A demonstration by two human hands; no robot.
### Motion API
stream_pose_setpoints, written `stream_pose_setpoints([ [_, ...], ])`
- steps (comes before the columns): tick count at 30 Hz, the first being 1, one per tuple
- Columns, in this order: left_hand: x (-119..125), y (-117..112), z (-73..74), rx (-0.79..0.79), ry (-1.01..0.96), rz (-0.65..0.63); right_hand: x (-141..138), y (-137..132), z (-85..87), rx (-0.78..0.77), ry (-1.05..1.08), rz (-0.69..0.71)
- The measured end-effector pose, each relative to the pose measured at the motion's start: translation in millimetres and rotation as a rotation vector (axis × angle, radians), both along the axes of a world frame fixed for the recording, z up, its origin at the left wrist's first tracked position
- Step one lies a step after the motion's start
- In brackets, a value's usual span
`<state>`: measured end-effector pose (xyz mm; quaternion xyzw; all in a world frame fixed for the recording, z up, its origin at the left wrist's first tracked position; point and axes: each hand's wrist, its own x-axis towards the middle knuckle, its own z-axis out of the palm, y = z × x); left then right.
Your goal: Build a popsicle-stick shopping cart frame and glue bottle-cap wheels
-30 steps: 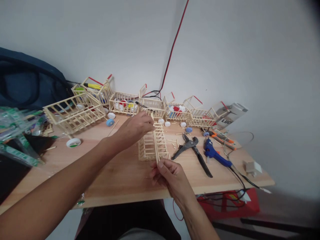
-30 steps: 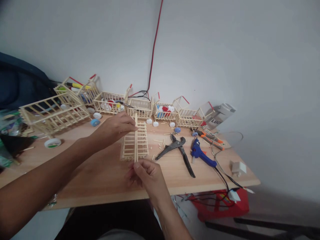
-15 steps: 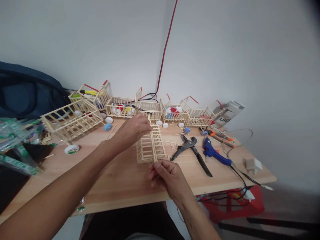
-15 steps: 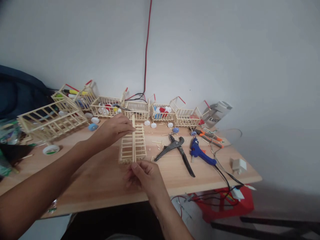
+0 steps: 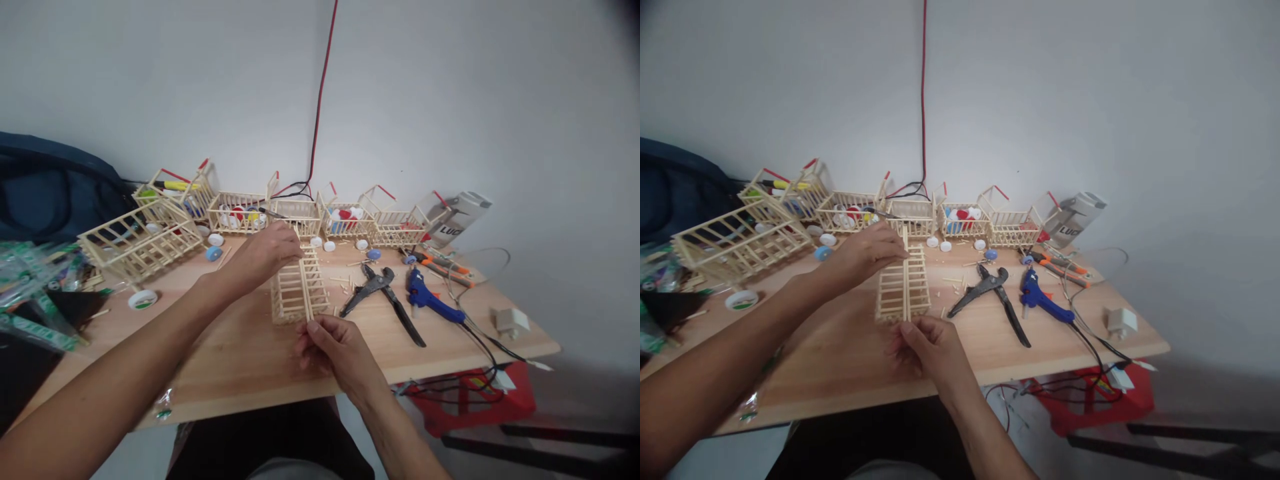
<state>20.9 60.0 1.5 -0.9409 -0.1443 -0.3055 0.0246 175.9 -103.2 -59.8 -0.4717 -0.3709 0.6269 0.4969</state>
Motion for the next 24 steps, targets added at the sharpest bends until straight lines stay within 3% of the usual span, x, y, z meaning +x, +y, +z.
stream_pose_setpoints([
  [24,-1.3,3.0,-1.1,-0.006,-0.006,-0.04,4.5,-1.0,0.4,-0.007,0.076,0.014],
])
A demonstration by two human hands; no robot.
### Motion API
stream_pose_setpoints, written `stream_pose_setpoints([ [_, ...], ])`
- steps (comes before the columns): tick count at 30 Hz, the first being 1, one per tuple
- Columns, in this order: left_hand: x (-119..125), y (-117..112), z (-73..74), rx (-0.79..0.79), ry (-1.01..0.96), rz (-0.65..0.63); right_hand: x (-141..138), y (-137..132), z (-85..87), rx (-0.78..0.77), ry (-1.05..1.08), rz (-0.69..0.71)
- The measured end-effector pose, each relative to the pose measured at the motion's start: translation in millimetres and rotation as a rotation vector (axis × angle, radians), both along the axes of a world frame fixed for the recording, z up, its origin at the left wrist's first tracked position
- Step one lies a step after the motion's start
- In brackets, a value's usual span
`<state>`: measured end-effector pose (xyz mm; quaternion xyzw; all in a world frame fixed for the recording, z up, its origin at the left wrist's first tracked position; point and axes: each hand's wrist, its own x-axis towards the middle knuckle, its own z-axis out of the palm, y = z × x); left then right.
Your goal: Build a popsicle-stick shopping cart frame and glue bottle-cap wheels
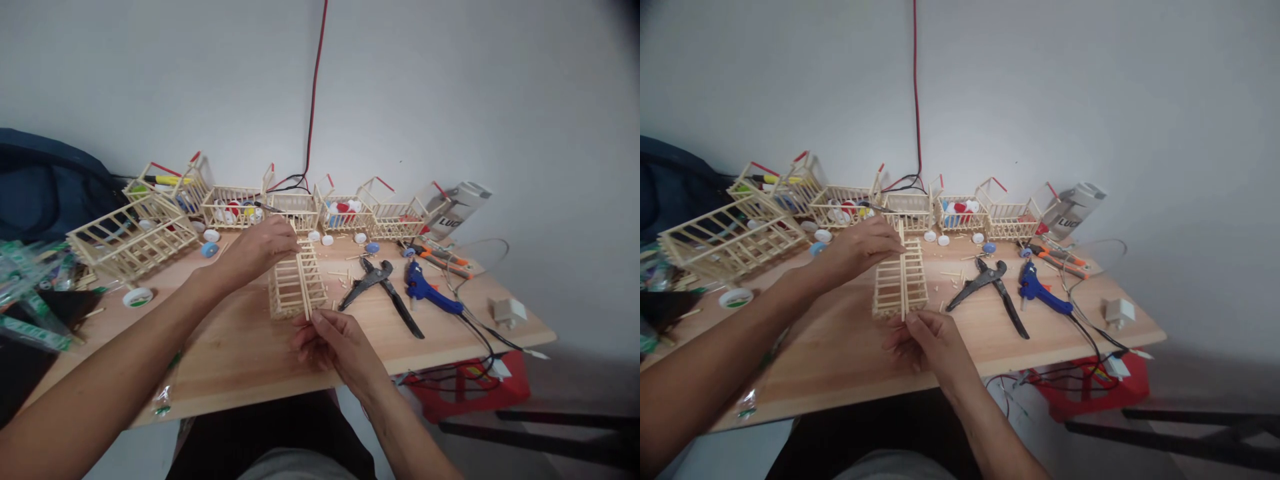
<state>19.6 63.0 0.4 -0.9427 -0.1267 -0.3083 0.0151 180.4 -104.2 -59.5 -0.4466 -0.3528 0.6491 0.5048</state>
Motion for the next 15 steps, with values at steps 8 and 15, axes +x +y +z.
stream_pose_setpoints([
  [8,-0.7,4.3,-2.1,0.027,-0.024,-0.032,-4.1,1.7,-1.6,-0.011,-0.035,-0.021],
  [15,-1.3,5.9,-3.5,-0.003,-0.019,-0.033,-5.9,1.9,-3.1,0.032,-0.075,-0.025],
])
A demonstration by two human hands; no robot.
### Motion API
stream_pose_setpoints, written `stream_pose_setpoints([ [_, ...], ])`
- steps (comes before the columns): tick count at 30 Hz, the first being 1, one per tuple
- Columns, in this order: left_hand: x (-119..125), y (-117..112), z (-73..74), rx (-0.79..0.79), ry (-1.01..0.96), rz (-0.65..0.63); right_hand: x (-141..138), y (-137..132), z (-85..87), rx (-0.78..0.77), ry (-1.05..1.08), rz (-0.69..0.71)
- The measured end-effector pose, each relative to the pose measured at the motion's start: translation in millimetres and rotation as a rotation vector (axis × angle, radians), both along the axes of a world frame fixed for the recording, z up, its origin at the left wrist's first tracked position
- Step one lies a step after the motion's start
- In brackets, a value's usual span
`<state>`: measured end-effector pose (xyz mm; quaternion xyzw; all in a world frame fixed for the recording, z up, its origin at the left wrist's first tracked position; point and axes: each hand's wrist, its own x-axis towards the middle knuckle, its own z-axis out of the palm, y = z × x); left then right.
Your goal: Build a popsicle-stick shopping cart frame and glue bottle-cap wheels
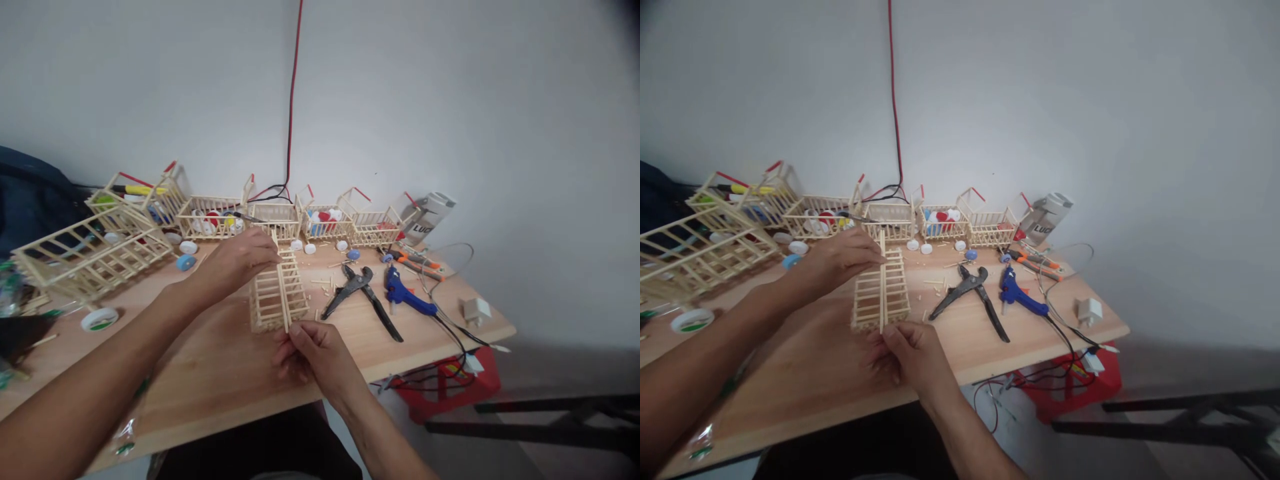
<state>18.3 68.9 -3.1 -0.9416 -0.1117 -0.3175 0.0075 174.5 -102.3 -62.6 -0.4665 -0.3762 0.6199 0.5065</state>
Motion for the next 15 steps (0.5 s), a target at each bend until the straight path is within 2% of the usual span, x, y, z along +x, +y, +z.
stream_pose_setpoints([
  [15,0.1,2.8,-0.2,0.026,-0.001,-0.022,-1.7,0.3,4.1,-0.048,0.052,-0.018],
])
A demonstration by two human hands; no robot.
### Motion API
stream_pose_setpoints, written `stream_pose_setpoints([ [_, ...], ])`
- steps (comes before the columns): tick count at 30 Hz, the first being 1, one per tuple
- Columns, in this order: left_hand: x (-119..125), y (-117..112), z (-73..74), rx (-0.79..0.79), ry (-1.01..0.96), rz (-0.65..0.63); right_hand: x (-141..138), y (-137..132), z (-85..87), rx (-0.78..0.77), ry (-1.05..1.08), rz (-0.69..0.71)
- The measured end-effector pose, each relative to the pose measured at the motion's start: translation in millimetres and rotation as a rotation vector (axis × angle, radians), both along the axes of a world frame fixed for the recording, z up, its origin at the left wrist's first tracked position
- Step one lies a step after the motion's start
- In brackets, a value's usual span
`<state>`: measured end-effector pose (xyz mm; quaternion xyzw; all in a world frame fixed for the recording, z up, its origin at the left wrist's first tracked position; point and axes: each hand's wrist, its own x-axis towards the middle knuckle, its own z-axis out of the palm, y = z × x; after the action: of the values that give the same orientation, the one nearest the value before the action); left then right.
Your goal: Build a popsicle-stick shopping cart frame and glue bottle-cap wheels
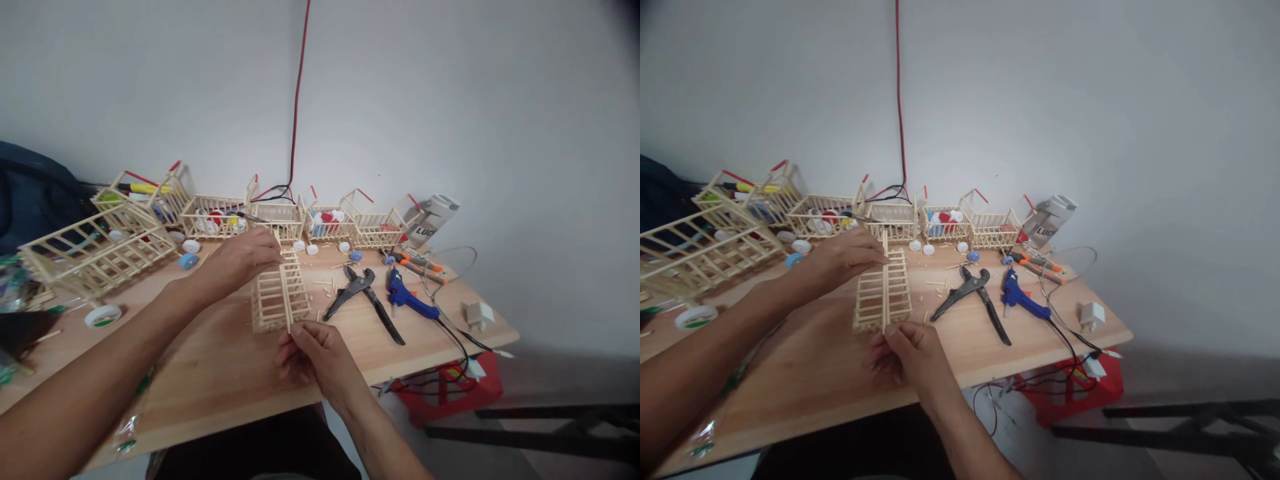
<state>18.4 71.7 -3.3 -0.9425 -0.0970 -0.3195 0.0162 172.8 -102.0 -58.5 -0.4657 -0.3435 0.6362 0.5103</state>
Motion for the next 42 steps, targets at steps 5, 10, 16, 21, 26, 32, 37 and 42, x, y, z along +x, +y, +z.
stream_pose_setpoints([
  [5,1,-2,2.0,-0.021,0.005,0.005,1,1,-2.8,-0.006,-0.007,-0.004],
  [10,1,-4,6.0,-0.056,0.05,0.01,0,1,-5.7,-0.009,0.024,-0.017],
  [16,1,-2,8.5,-0.068,0.09,-0.012,0,0,-3.3,-0.021,0.044,-0.018],
  [21,1,0,8.8,-0.049,0.101,-0.021,0,1,-4.2,-0.029,0.023,-0.026],
  [26,1,1,10.5,-0.059,0.113,-0.027,1,1,-7.1,-0.005,0.022,-0.015],
  [32,2,3,15.2,-0.056,0.158,-0.033,0,0,-3.5,-0.036,0.014,-0.021],
  [37,4,5,20.0,-0.064,0.182,-0.022,-1,1,-0.4,-0.035,0.012,-0.021],
  [42,8,6,27.4,-0.05,0.233,-0.052,-1,0,1.0,-0.03,-0.027,-0.026],
])
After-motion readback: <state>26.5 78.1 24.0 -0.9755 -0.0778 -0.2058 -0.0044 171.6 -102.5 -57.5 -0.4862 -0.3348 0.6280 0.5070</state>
